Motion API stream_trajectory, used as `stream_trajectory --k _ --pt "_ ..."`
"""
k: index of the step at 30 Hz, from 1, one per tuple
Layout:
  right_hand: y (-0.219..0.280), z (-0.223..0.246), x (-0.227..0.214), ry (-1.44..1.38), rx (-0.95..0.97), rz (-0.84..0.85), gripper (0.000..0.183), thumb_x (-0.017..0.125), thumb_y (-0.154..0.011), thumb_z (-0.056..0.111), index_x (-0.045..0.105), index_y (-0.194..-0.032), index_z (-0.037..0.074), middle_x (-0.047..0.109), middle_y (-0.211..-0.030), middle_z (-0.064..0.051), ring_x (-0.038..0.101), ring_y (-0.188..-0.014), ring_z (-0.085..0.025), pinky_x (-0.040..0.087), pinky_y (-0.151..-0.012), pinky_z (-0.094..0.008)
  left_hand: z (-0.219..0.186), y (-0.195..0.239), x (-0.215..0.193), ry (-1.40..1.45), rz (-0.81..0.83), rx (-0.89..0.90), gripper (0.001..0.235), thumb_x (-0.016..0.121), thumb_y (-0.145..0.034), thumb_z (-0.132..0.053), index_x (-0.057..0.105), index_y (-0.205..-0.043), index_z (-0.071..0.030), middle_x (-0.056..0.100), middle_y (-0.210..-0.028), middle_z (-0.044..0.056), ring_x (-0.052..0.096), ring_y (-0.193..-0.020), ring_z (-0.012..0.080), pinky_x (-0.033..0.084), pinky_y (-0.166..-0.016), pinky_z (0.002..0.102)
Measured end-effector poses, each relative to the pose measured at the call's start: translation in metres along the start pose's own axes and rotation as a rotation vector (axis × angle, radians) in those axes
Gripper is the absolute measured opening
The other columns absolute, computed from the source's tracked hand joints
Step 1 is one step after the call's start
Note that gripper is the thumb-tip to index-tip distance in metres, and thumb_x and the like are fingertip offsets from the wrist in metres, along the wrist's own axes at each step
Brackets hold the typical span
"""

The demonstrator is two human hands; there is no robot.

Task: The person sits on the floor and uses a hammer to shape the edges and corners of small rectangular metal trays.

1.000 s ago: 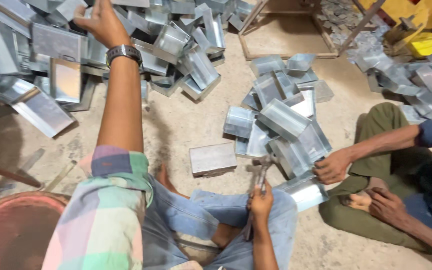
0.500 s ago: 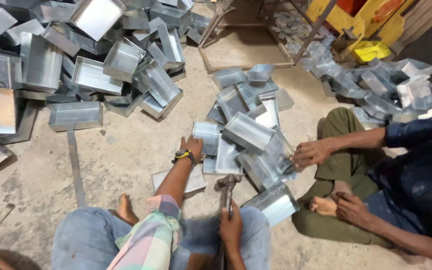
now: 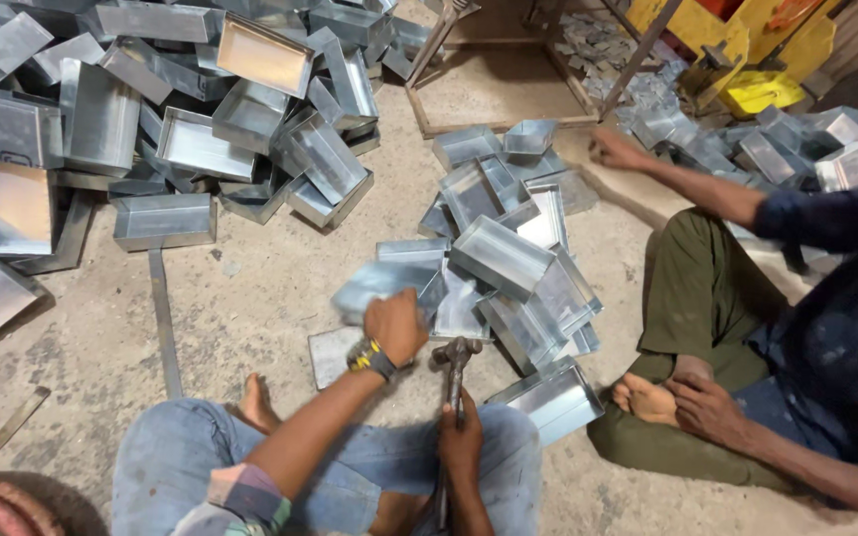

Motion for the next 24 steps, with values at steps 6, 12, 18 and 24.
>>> stream_trajectory --k 6,12,18,24 --pt "0.01 0.02 -0.002 0.04 -0.036 -0.011 0.045 0.06 -0.097 0.014 0.058 -0.142 0.013 0.058 -0.064 -0.001 0.051 -0.049 -0.01 0.041 -0.043 -0.029 0.009 0.06 0.036 0.057 0.033 -0.146 0.023 0.071 -0.083 -0.022 0.065 -0.097 -0.005 0.072 -0.084 0.018 0.072 -0.078 0.0388 0.057 -0.066 0.05" --pt "0.03 0.058 -0.003 0.052 -0.073 0.02 0.045 0.058 -0.099 0.014 0.056 -0.144 0.012 0.057 -0.061 -0.001 0.049 -0.048 -0.01 0.04 -0.043 -0.028 0.057 0.063 0.001 0.099 -0.165 -0.014 0.063 0.053 -0.097 -0.054 0.059 -0.127 0.001 0.062 -0.127 0.023 0.053 -0.125 0.0409 0.037 -0.108 0.056" --pt "0.069 0.147 -0.009 0.124 -0.342 -0.017 0.051 0.059 -0.098 0.01 0.054 -0.148 0.01 0.059 -0.071 0.001 0.051 -0.055 -0.006 0.042 -0.047 -0.024 0.097 0.039 0.009 -0.126 -0.032 -0.095 0.084 0.04 -0.095 -0.055 0.029 -0.155 0.003 0.017 -0.167 0.019 0.009 -0.154 0.039 0.004 -0.119 0.065" --pt "0.095 0.197 -0.021 -0.009 -0.633 -0.094 0.054 0.06 -0.1 0.008 0.048 -0.153 0.008 0.063 -0.077 -0.002 0.05 -0.06 -0.004 0.043 -0.053 -0.023 0.099 0.019 0.025 -0.095 -0.098 -0.165 0.082 0.041 -0.096 -0.05 0.031 -0.157 0.003 0.02 -0.169 0.02 0.009 -0.156 0.0397 0.004 -0.121 0.066"
Point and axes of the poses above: each hand's wrist, its own y-axis away from the middle knuckle, its own x-axis out of the palm, z = x × y, the point moved 7 cm from there along -y, towards the middle knuckle
